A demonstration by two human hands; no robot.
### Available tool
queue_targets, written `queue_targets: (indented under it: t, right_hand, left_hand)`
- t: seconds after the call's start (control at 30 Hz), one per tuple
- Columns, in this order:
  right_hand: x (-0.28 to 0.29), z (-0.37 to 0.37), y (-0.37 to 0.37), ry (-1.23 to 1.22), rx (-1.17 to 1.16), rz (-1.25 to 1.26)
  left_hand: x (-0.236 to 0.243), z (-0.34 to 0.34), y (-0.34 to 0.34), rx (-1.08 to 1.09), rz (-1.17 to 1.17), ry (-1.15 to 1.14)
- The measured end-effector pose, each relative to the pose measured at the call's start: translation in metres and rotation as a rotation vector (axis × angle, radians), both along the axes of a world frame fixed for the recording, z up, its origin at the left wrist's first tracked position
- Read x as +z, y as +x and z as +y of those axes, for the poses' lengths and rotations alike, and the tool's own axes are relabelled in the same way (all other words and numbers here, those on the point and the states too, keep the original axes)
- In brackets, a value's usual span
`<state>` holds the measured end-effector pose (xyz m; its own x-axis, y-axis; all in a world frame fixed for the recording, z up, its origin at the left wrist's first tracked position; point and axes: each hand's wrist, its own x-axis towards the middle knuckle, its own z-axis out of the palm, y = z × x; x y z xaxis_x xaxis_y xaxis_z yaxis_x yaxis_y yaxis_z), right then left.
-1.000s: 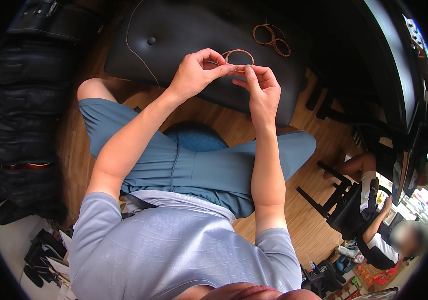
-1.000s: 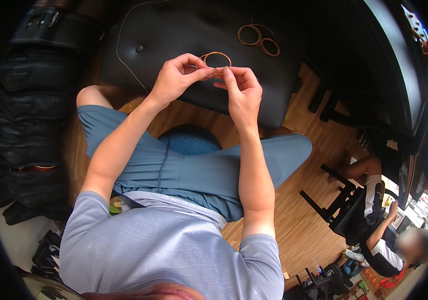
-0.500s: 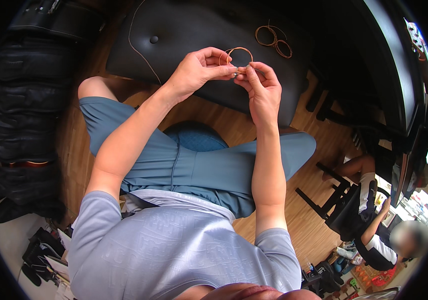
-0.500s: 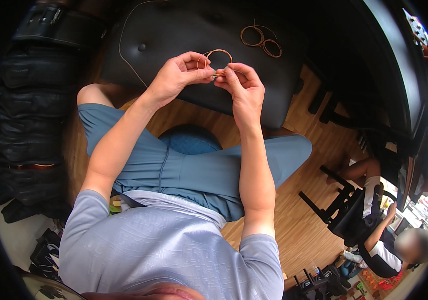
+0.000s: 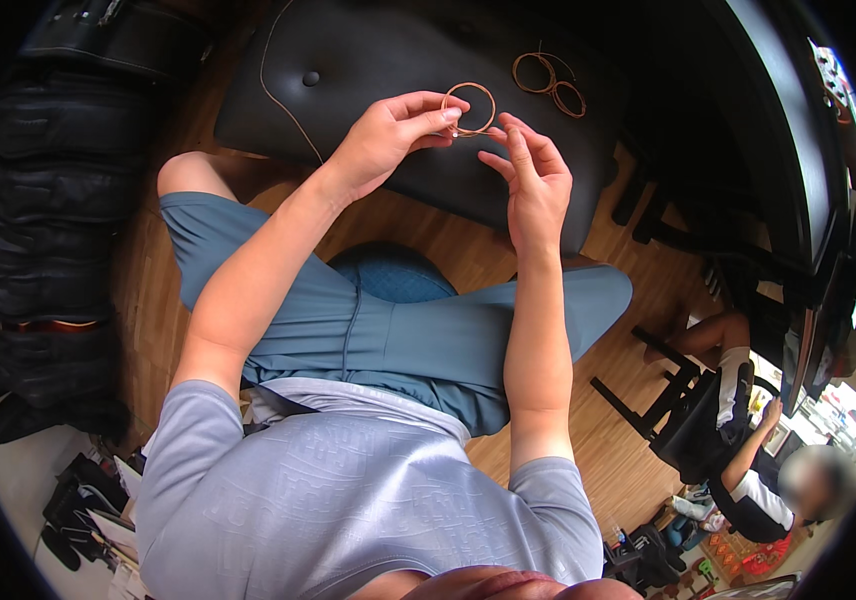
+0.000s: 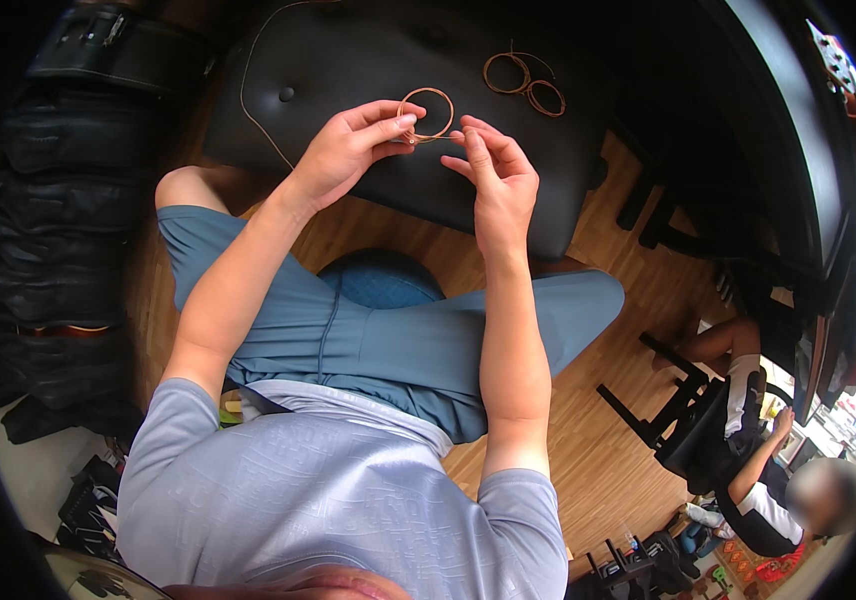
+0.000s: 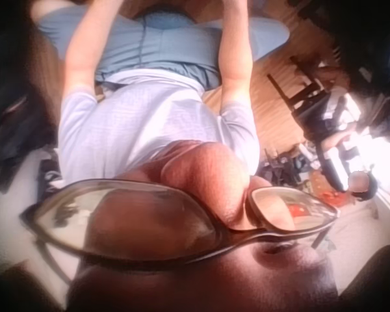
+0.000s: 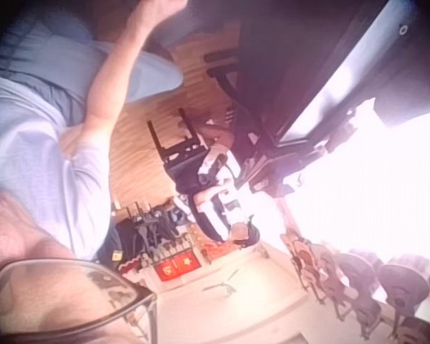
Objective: The person sits on a piano bench and repeatedly bends a thin copper wire into circular loops by hand, placing each finished loop on the bench. The person handles the wire one at a time and accumulates several loops on the bench surface.
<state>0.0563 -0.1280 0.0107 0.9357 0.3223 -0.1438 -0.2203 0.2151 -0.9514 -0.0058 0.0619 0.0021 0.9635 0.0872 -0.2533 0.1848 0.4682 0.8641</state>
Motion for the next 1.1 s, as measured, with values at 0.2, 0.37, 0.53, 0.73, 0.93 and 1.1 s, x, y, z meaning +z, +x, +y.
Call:
queue_targets:
  t: [0.2, 0.37, 0.53, 0.73, 0.93, 1.1]
  right_hand:
    - [-0.003, -0.006, 0.004, 0.109, 0.052, 0.101]
    - [-0.003, -0.005, 0.004, 0.187, 0.018, 0.198]
    - [-0.011, -0.009, 0.005, 0.133, 0.032, 0.211]
    - [-0.001, -0.01, 0.004, 0.093, 0.161, 0.226]
    - [-0.001, -0.015, 0.006, 0.086, 0.282, 0.256]
    - [-0.001, -0.011, 0.003, 0.209, 0.306, 0.334]
  left_hand:
    - [0.005, 0.002, 0.0, 0.002, 0.01, 0.016]
    - [0.002, 0.0, 0.0, -0.036, -0.062, 0.163]
    - [0.001, -0.006, -0.001, -0.106, -0.065, 0.24]
    - [0.0, -0.009, -0.001, -0.043, -0.058, 0.251]
    - [-0.003, -0.008, -0.002, -0.078, -0.051, 0.376]
    - [-0.005, -0.007, -0.002, -0.071, -0.023, 0.4]
